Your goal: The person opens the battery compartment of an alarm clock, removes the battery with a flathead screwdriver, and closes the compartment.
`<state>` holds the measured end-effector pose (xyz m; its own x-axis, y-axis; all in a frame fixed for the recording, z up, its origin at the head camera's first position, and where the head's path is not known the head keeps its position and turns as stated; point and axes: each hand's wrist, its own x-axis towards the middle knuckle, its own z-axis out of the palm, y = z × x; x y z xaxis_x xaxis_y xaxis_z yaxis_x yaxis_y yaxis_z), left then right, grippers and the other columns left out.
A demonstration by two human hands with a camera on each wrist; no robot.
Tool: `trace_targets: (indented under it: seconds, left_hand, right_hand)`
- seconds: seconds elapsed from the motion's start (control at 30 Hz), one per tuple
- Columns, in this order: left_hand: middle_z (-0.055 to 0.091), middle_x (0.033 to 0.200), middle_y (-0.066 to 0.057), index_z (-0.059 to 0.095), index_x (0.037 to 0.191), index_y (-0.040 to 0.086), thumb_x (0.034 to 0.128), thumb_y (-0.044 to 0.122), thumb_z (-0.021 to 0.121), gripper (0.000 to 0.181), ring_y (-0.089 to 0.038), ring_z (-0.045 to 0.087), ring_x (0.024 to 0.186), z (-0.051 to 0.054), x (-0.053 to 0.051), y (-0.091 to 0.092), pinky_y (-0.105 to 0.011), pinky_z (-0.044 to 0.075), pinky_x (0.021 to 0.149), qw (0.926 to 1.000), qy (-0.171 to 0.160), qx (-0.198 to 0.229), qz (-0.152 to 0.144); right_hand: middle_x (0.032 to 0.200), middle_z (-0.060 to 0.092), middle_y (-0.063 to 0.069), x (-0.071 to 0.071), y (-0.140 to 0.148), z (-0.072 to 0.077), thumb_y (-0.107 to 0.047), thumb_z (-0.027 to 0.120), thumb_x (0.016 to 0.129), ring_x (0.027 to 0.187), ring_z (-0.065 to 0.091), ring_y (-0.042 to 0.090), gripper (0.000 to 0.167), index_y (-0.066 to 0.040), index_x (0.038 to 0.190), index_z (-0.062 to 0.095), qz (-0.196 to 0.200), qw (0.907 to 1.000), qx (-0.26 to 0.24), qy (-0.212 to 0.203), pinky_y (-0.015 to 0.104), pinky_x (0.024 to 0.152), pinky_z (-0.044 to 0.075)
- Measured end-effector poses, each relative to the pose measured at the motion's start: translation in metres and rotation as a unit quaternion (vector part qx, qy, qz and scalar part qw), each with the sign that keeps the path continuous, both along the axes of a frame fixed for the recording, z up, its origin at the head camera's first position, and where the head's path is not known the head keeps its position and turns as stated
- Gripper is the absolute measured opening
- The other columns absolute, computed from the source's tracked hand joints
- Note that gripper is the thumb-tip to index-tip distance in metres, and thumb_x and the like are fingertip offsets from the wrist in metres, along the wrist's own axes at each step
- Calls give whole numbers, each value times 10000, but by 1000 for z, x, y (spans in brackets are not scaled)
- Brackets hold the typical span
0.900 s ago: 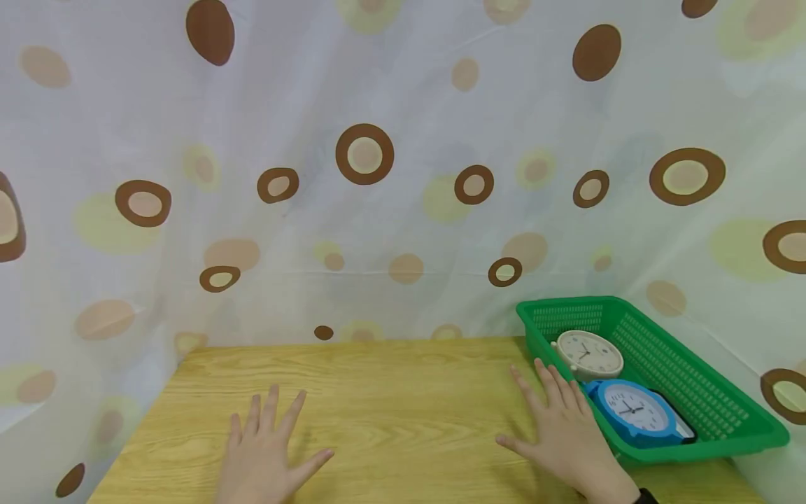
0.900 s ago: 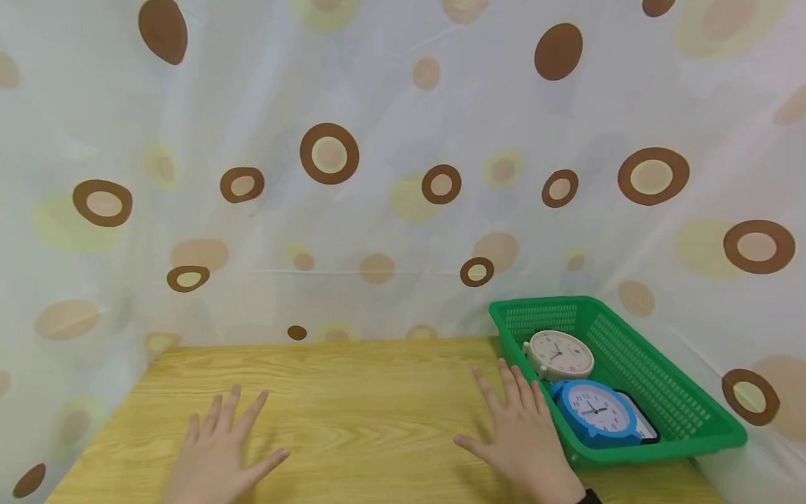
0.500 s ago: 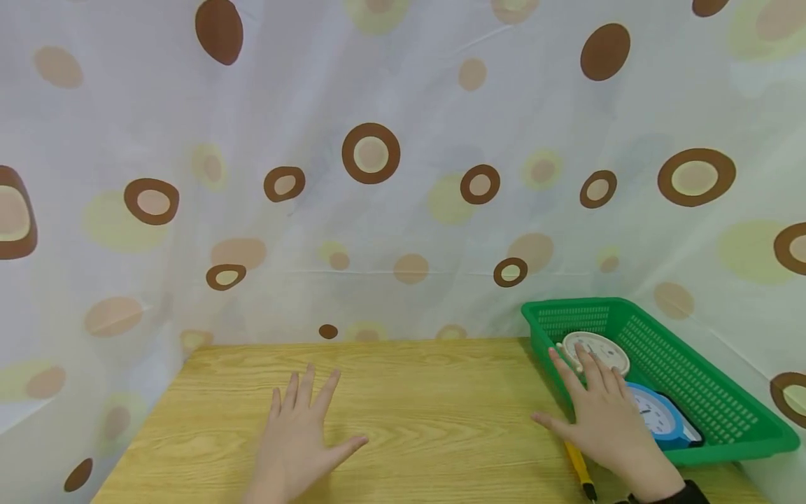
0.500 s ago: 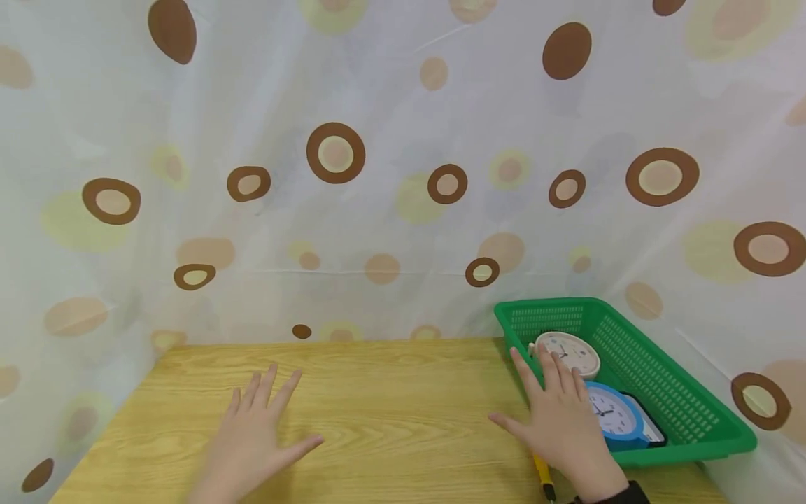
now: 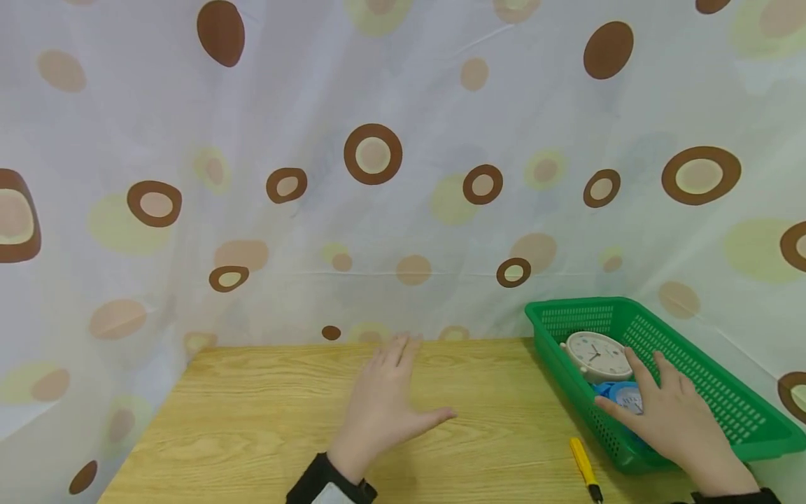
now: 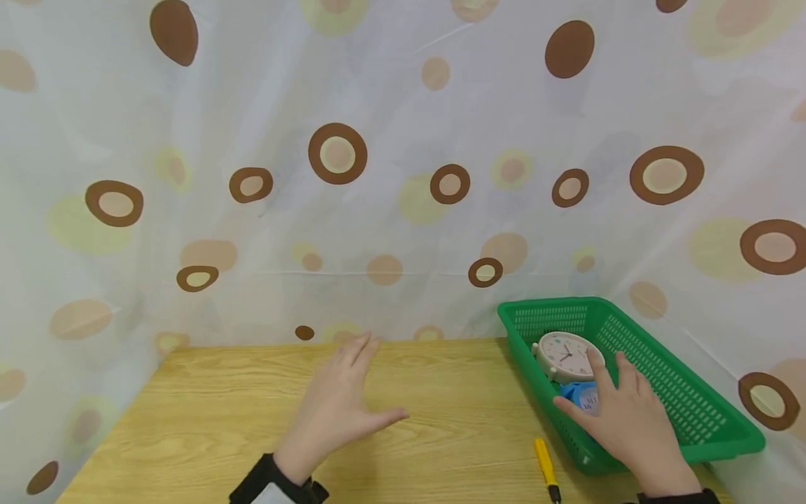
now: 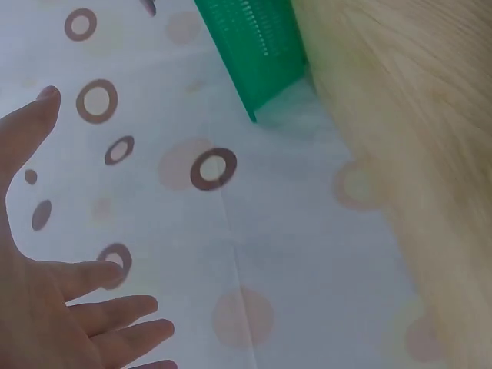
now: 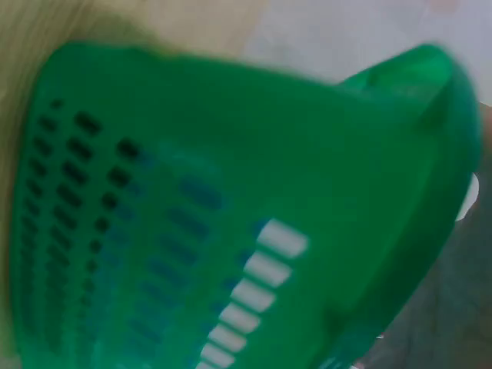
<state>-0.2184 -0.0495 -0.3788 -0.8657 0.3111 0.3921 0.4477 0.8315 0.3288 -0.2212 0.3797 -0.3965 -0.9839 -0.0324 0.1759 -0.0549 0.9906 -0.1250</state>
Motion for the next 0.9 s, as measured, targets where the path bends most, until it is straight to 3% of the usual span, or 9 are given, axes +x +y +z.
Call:
trace_targets:
  seconds: [0.3, 0.5, 0.67, 0.9]
  left_hand:
    - [483, 1657, -41, 430, 1631, 174, 801, 800, 745, 1086, -238, 504, 1509, 31, -31, 91, -393, 524, 1152, 9940, -41, 34, -1090]
    - [507, 1632, 48, 439, 1624, 195, 803, 799, 746, 1065, -113, 524, 1479, 45, -38, 144, -272, 511, 1139, 9877, -79, -378, -1515]
    - [539, 1590, 92, 456, 1614, 225, 791, 775, 776, 1040, -38, 571, 1404, 46, -43, 179, -169, 528, 1047, 9831, -213, -550, -1732]
    - [629, 1454, 183, 513, 1567, 285, 798, 760, 780, 942, 57, 661, 1165, 30, -59, 220, -70, 524, 850, 9774, -333, -967, -1849]
  right_hand:
    - [1387, 261, 640, -3, 27, -6, -747, 600, 953, 1168, 352, 836, 1222, 263, 1529, 224, -431, 9988, 110, -226, 864, 941, 389]
    - [1332, 307, 659, -3, 37, -11, -740, 641, 930, 1134, 422, 826, 1269, 339, 1458, 232, -352, 9989, 241, -201, 839, 898, 446]
    - [1289, 349, 658, -5, 47, -22, -720, 677, 916, 1104, 463, 808, 1285, 388, 1395, 236, -269, 9979, 188, -562, 802, 857, 490]
    - [1267, 351, 674, -15, 49, -28, -579, 758, 911, 1095, 489, 793, 1229, 429, 1348, 209, 47, 9960, 26, -894, 778, 851, 506]
